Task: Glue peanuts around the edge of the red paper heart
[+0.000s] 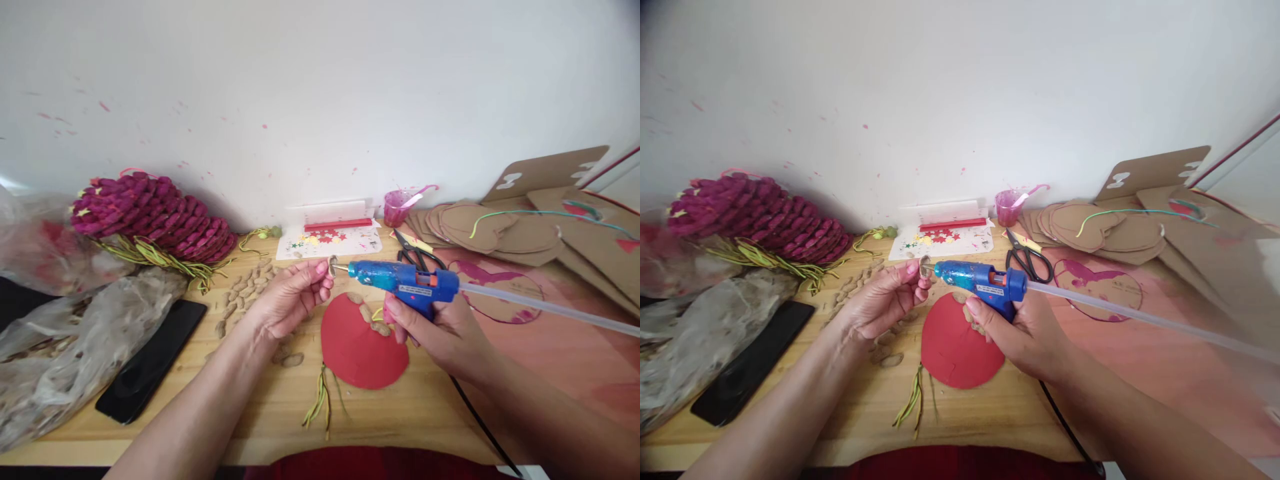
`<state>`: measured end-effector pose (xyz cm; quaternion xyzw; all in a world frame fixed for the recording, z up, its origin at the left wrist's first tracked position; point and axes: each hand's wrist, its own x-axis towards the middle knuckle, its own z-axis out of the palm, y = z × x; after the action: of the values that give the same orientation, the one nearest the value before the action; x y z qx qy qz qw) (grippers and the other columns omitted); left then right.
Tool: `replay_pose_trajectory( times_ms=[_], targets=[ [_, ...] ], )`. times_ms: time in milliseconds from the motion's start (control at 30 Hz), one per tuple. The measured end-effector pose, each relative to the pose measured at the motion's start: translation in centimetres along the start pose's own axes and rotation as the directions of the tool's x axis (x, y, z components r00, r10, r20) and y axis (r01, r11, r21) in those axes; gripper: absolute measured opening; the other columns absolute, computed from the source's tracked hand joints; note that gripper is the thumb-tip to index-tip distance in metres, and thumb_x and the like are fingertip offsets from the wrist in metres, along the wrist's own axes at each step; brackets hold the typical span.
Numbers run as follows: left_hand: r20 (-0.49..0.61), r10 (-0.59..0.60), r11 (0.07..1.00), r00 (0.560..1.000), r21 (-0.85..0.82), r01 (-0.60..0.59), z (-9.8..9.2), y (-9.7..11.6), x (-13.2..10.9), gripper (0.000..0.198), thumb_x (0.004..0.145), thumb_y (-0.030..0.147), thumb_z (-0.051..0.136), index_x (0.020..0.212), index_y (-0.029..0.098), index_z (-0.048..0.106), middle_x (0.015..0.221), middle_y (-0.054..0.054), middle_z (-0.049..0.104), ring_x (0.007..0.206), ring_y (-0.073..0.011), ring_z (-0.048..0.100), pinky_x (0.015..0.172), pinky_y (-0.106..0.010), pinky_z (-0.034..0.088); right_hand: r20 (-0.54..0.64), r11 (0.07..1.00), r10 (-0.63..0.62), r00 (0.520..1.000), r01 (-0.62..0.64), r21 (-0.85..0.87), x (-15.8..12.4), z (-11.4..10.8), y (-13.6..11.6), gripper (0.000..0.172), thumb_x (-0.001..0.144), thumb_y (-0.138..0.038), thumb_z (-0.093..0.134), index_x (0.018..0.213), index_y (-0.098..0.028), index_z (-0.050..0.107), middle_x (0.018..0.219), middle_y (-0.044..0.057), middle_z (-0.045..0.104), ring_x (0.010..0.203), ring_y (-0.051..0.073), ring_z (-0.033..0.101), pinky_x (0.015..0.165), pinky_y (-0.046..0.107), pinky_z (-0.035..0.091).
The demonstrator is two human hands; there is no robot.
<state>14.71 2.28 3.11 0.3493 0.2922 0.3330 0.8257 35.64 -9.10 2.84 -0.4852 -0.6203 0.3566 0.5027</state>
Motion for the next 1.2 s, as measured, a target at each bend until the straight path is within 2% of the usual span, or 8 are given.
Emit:
replay_pose_trajectory(
  times_ms=[267, 500, 633, 733, 833, 967, 1067, 1200],
  targets=[
    [0.015, -0.014, 1.0, 1.0, -0.023, 0.014, -0.1, 0.0, 0.0, 0.031, 0.067, 0.027, 0.095, 0.077, 0.011, 0.071, 0.071, -0.003, 0.069, 0.061, -0.0076, 0.061, 0.057, -0.016, 0.053, -0.028, 1.0, -0.012, 1.0, 0.012, 0.004, 0.2, 0.1, -0.4, 0.02, 0.1, -0.024, 0.059, 0.08, -0.022, 0.06, 0.063, -0.005, 0.062, 0.053, 0.008, 0.058, 0.049, 0.018, 0.046],
    [-0.056, 0.032, 0.999, 0.998, -0.03, -0.034, -0.2, 0.5, 0.0, 0.035, 0.061, 0.027, 0.098, 0.08, 0.012, 0.072, 0.071, -0.001, 0.069, 0.063, -0.0068, 0.062, 0.059, -0.015, 0.054, -0.058, 0.999, 0.025, 0.998, -0.026, -0.024, 0.3, 0.0, -0.4, 0.019, 0.099, -0.03, 0.062, 0.081, -0.024, 0.06, 0.063, -0.005, 0.062, 0.053, 0.009, 0.059, 0.051, 0.021, 0.047],
    [-0.123, 0.103, 0.989, 0.987, 0.12, -0.088, -0.4, 0.9, 0.0, 0.037, 0.058, 0.031, 0.098, 0.08, 0.012, 0.074, 0.068, 0.0, 0.068, 0.06, -0.0063, 0.06, 0.058, -0.016, 0.052, -0.062, 0.996, 0.089, 0.994, -0.088, 0.023, 0.3, 0.0, -0.4, 0.028, 0.098, -0.038, 0.063, 0.076, -0.022, 0.061, 0.062, -0.002, 0.061, 0.052, 0.01, 0.058, 0.049, 0.022, 0.045],
    [-0.156, 0.188, 0.937, 0.97, 0.323, -0.13, -0.7, 0.9, 0.0, 0.036, 0.06, 0.033, 0.096, 0.083, 0.013, 0.077, 0.073, -0.001, 0.072, 0.062, -0.0063, 0.062, 0.059, -0.015, 0.051, -0.084, 0.96, 0.247, 0.965, -0.231, 0.158, 0.5, 0.0, -0.4, 0.033, 0.095, -0.048, 0.066, 0.078, -0.02, 0.064, 0.065, 0.0, 0.064, 0.047, 0.01, 0.058, 0.041, 0.022, 0.041],
    [-0.123, 0.284, 0.766, 0.951, 0.625, -0.148, -0.6, 0.5, -0.3, 0.028, 0.066, 0.03, 0.092, 0.087, 0.016, 0.079, 0.082, -0.003, 0.077, 0.07, -0.0096, 0.066, 0.064, -0.019, 0.052, -0.11, 0.884, 0.385, 0.917, -0.331, 0.331, 0.8, 0.0, -0.1, 0.037, 0.088, -0.054, 0.073, 0.081, -0.019, 0.064, 0.074, 0.001, 0.066, 0.047, 0.011, 0.061, 0.038, 0.022, 0.04],
    [0.018, 0.385, 0.313, 0.923, 0.938, -0.149, 0.1, -0.4, -1.0, 0.015, 0.078, 0.023, 0.078, 0.092, 0.018, 0.078, 0.085, -0.003, 0.078, 0.073, -0.0148, 0.069, 0.07, -0.027, 0.055, -0.086, 0.814, 0.456, 0.886, -0.376, 0.443, 1.2, 0.3, 0.5, 0.037, 0.085, -0.054, 0.076, 0.086, -0.02, 0.062, 0.076, 0.001, 0.065, 0.052, 0.013, 0.064, 0.038, 0.021, 0.043],
    [0.178, 0.419, 0.015, 0.89, 0.979, -0.203, 0.4, -1.3, -1.4, 0.017, 0.081, 0.015, 0.07, 0.096, 0.02, 0.077, 0.09, -0.003, 0.078, 0.081, -0.0179, 0.071, 0.077, -0.031, 0.055, -0.071, 0.802, 0.469, 0.88, -0.391, 0.451, 1.2, 0.7, 0.6, 0.037, 0.084, -0.053, 0.078, 0.087, -0.02, 0.061, 0.074, 0.0, 0.064, 0.058, 0.014, 0.066, 0.042, 0.021, 0.047],
    [0.301, 0.389, -0.204, 0.871, 0.95, -0.237, 0.4, -2.1, -1.3, 0.014, 0.085, 0.013, 0.068, 0.096, 0.019, 0.074, 0.092, -0.005, 0.077, 0.087, -0.022, 0.071, 0.079, -0.035, 0.054, -0.029, 0.744, 0.517, 0.855, -0.433, 0.51, 1.0, 1.3, 0.5, 0.036, 0.085, -0.053, 0.076, 0.085, -0.02, 0.061, 0.075, 0.0, 0.064, 0.068, 0.016, 0.07, 0.049, 0.022, 0.053]
  ],
)
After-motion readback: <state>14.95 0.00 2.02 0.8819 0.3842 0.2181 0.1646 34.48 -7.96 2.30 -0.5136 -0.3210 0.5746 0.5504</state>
